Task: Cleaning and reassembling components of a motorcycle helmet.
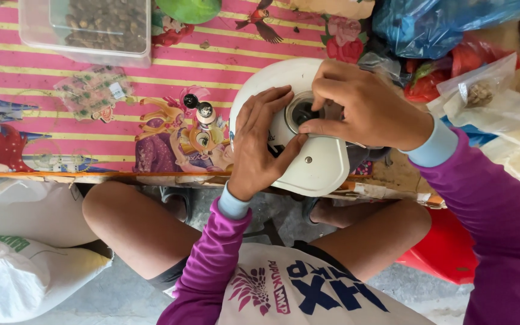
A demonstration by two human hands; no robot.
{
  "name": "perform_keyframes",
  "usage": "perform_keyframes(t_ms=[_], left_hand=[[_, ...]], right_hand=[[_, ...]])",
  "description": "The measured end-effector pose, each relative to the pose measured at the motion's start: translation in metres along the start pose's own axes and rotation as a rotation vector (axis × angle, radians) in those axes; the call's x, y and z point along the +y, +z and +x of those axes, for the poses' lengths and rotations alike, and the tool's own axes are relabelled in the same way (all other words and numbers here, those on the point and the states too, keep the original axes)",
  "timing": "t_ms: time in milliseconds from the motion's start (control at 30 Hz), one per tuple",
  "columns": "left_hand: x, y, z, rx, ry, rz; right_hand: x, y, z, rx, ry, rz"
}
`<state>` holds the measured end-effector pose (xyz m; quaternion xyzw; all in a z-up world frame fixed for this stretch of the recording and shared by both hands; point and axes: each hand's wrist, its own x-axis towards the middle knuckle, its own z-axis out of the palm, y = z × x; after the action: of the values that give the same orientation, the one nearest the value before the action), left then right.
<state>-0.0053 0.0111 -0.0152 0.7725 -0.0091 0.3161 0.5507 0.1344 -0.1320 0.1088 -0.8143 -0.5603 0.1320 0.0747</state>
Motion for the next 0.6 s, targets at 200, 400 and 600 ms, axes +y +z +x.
perform_keyframes(t_ms=[200,400,600], left_hand=[[0.0,-0.004,-0.002,-0.032,0.034,-0.014],[0.001,0.001,-0.005,-0.034,0.042,0.036],[0.001,0.0,-0.009,-0.02,0.046,0.066]], right_hand=[[-0.006,-0.014,0.002,0.086,-0.356,0.043],[0.005,0.007,-0.004,0.07,-0.035,0.033],[0.001,-0.002,-0.006,0.061,-0.211,0.128]])
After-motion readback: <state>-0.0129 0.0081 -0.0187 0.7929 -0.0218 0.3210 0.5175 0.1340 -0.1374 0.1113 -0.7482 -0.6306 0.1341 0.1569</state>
